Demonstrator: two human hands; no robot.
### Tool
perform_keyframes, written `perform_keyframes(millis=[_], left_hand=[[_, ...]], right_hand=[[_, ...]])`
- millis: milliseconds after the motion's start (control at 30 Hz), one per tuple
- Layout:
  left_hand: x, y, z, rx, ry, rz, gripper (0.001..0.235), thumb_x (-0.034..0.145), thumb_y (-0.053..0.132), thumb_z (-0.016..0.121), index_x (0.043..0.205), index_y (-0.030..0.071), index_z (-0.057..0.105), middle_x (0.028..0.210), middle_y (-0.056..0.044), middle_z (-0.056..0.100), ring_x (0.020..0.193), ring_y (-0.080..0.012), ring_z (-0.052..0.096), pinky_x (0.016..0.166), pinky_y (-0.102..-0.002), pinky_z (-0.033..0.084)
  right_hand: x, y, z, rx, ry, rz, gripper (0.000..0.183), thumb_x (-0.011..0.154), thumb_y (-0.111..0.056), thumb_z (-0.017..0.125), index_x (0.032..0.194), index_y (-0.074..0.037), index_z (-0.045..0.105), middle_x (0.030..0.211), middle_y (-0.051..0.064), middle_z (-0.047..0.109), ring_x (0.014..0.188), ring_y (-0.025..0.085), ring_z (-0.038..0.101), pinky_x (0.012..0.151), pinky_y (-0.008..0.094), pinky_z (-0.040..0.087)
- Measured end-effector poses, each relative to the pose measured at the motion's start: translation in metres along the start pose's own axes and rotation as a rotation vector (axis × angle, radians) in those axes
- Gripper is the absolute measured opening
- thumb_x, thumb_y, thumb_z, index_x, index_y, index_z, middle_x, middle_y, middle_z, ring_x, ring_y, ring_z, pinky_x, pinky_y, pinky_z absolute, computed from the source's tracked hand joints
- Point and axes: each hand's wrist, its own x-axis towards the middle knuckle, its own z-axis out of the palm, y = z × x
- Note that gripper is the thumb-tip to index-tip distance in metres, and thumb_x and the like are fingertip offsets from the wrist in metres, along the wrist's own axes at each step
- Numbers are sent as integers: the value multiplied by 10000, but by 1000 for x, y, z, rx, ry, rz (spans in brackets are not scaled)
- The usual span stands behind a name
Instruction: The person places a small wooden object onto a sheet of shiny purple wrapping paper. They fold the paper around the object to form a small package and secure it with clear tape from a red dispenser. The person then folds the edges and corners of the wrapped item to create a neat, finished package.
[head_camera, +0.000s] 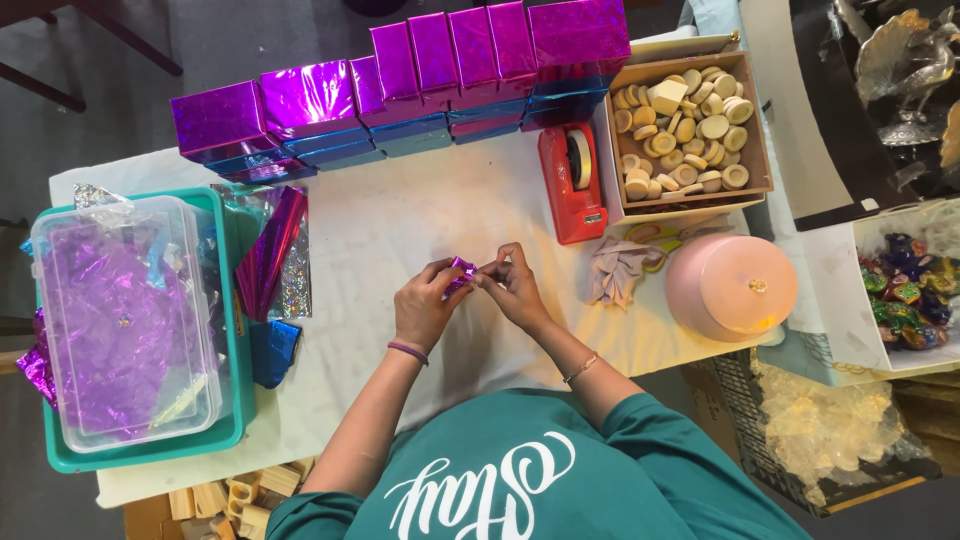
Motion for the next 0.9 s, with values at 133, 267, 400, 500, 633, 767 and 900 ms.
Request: perform_keyframes(millis=[133,267,400,500,633,767,900], left_hand=[[0,3,-3,-9,-3,3,245,857,344,806,1007,156,759,1114,-35,746,829,-243,737,682,-363,584],[1,3,-4,-4,-3,14,238,858,333,801,1015,159,760,1120,-38,744,834,-245,735,683,-362,584],[1,3,-3,-5,-9,9,238,859,331,799,1019,159,759,1117,-36,742,831,-243,736,683,-364,584],[0,3,-2,-5,-3,9,232,857,333,801,1007,161,756,1114,-33,744,831,-243,735,681,-364,583],[0,3,-2,1,0,25,236,860,329,800,1013,156,756,1112,-35,741,837,-247,734,681,-364,582],[0,5,-3,4,-13,4,230,854,342,800,994,164,759,1114,-24,746,822,-235,734,665,-361,582],[-1,8,0,27,21,11,243,863,353,801,988,152,749,1112,-26,741,799,-236,726,655,-368,578]], right_hand=[[2,5,0,-15,12,-9,385,996,23,658,1101,-107,311,967,117,709,945,143,685,862,308,567],[5,10,-2,-56,48,30,395,975,18,670,1096,-107,316,935,107,716,904,128,687,830,289,566],[5,11,-2,-64,55,55,387,971,12,673,1090,-107,324,938,99,725,907,120,692,829,275,567],[4,12,-3,-43,48,61,382,974,5,676,1093,-109,331,943,91,722,910,118,687,823,275,558],[4,13,-4,-34,27,52,391,968,8,687,1103,-111,339,958,82,709,933,115,681,863,277,557],[6,20,-7,39,33,102,383,977,3,682,1112,-111,342,951,91,718,918,113,671,826,272,535],[9,22,-9,63,17,112,385,973,9,671,1114,-116,336,963,104,727,930,117,680,847,275,547]])
